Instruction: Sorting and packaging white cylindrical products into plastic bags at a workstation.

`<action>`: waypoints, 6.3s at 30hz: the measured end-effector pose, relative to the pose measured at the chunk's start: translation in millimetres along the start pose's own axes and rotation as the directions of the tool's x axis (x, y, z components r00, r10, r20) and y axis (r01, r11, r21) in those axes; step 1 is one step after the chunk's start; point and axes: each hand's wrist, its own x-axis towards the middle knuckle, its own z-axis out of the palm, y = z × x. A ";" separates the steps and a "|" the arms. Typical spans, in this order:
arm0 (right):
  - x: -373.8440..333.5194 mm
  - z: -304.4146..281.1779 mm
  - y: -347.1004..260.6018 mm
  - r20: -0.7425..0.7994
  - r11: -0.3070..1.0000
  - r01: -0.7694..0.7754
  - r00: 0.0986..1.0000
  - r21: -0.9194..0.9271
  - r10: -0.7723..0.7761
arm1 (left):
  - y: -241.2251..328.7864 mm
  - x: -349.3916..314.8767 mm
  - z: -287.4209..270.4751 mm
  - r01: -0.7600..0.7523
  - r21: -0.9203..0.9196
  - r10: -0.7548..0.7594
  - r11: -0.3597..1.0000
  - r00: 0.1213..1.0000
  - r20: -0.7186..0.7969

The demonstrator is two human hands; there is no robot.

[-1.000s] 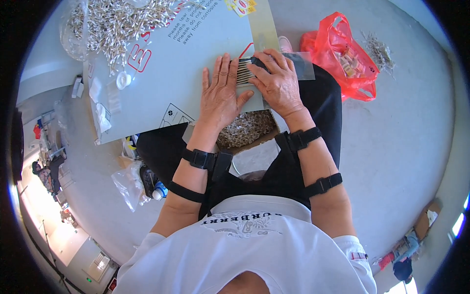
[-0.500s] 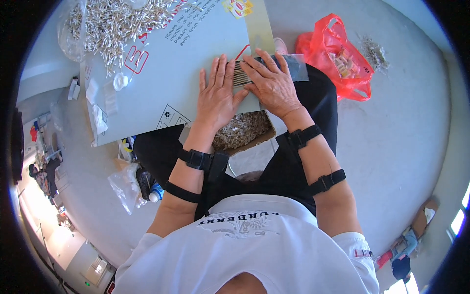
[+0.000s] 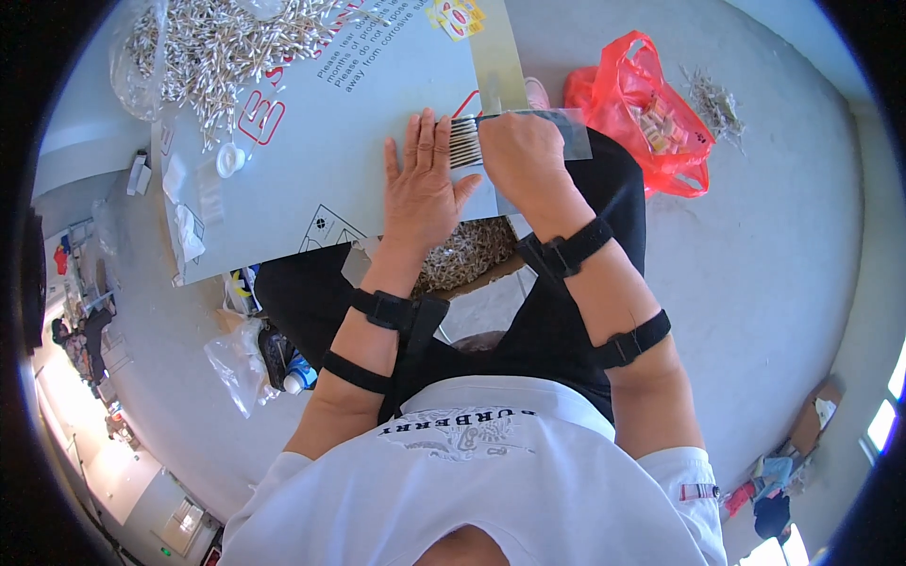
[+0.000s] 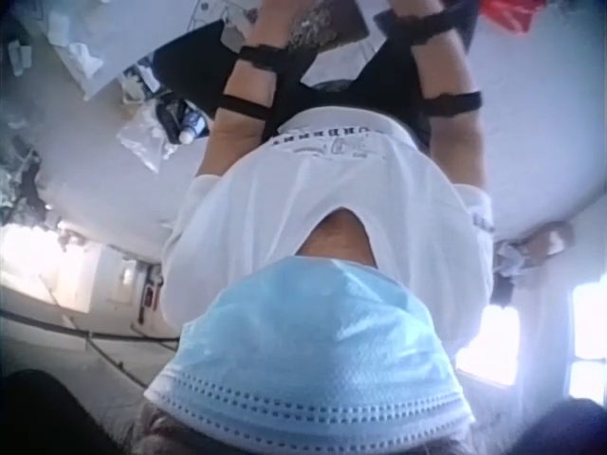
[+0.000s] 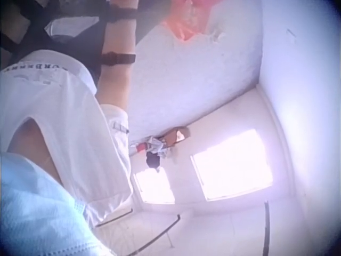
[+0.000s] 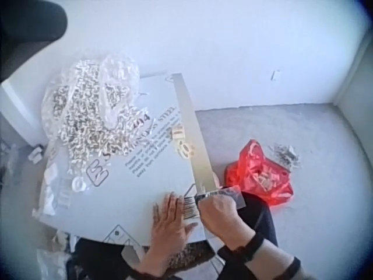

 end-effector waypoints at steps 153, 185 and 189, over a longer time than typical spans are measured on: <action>-18.7 75.3 49.8 0.344 -0.609 -0.005 0.829 0.793 0.442 | 7.8 82.9 -22.4 0.517 -0.826 -0.471 0.226 0.800 0.371; -22.3 74.5 52.4 0.380 -0.607 -0.039 0.810 0.794 0.446 | 56.4 31.0 -6.6 -0.013 0.053 0.015 0.999 0.999 -0.043; -20.2 71.7 46.7 0.346 -0.618 0.013 0.818 0.786 0.459 | 62.0 20.3 4.1 -0.018 0.188 -0.002 0.982 0.995 0.104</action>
